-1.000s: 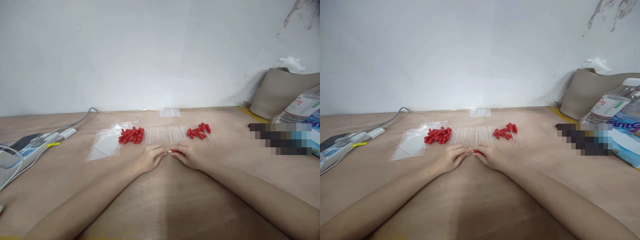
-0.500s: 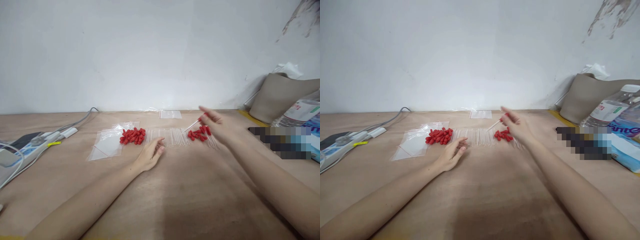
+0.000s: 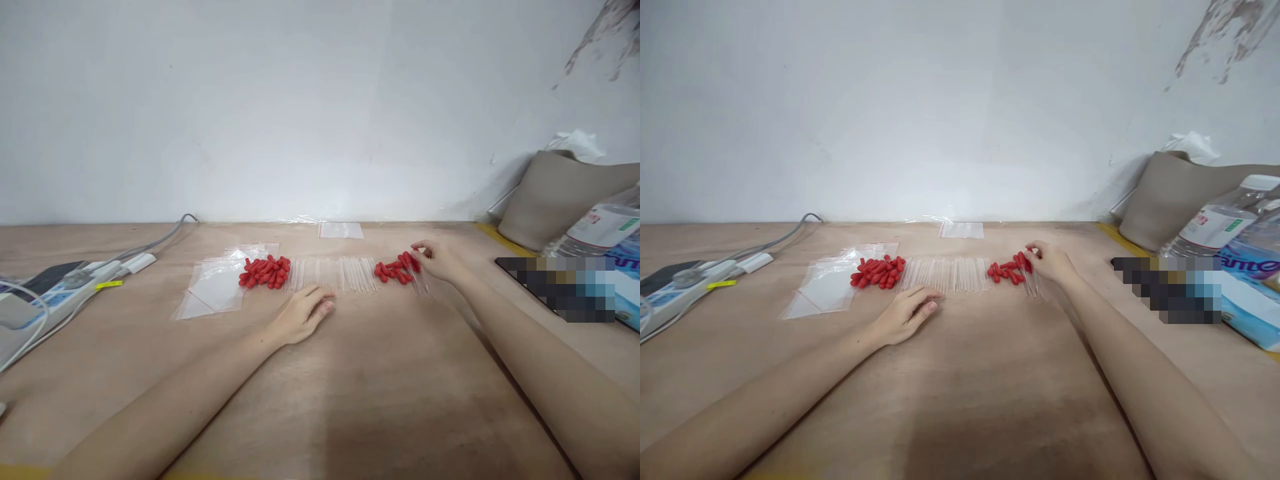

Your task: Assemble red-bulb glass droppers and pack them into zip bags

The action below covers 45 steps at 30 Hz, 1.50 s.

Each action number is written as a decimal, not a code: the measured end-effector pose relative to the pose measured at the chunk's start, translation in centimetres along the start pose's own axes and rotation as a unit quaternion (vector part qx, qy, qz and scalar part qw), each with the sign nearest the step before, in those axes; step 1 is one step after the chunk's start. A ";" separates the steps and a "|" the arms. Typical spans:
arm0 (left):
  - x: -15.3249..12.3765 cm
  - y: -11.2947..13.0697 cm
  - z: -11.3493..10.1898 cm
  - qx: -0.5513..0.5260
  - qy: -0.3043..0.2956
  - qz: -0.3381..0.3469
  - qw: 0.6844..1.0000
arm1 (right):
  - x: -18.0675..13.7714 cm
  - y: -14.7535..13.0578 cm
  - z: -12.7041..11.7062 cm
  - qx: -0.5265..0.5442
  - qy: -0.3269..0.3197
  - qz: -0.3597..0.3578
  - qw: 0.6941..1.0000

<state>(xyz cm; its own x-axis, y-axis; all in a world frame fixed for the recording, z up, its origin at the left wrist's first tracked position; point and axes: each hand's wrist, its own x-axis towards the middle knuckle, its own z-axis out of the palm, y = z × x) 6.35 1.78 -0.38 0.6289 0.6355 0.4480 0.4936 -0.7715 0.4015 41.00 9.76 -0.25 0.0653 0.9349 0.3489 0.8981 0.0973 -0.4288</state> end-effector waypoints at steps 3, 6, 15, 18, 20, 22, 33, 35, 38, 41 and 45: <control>0.0 0.0 0.0 0.002 -0.004 -0.002 1.000 | -0.2 -0.5 0.0 0.001 0.020 0.000 1.000; 0.0 -0.1 0.1 0.002 -0.008 -0.003 1.000 | -0.7 -1.6 -0.3 0.003 0.037 -0.018 0.999; -0.1 0.1 0.1 0.047 0.026 -0.007 0.999 | -0.7 -3.7 1.1 -0.097 -0.010 -0.122 0.988; 0.5 0.0 0.2 0.119 0.089 -0.054 0.987 | -0.4 -3.8 1.4 -0.090 -0.032 -0.094 0.991; 1.5 -0.2 0.3 0.165 0.108 -0.096 0.976 | -0.3 -4.0 1.4 -0.086 -0.038 -0.080 0.992; 3.1 -0.4 0.5 0.207 0.106 -0.128 0.964 | -0.3 -4.2 1.3 -0.078 -0.034 -0.073 0.994; 10.4 -0.1 3.1 0.308 -0.024 -0.293 0.905 | -1.5 -6.6 1.0 0.102 0.066 0.000 0.993; 10.6 0.0 3.2 0.305 -0.027 -0.297 0.904 | -1.9 -7.1 1.3 0.128 0.078 -0.009 0.989; 10.8 0.3 2.9 0.298 -0.025 -0.303 0.905 | -2.5 -7.9 1.9 0.162 0.085 -0.039 0.982; 10.1 0.6 2.0 0.290 -0.015 -0.290 0.912 | -3.4 -8.5 2.7 0.193 0.110 -0.083 0.971; 6.6 0.4 0.1 0.272 -0.012 -0.214 0.938 | -5.4 -9.6 3.4 0.203 0.109 -0.152 0.961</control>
<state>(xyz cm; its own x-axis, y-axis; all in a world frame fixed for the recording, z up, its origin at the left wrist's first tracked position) 10.73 5.68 2.64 0.3130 0.8946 0.3188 0.9334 -0.3517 0.0706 30.59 4.94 -0.86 -0.0435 0.7531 0.6564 0.6492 0.5207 -0.5544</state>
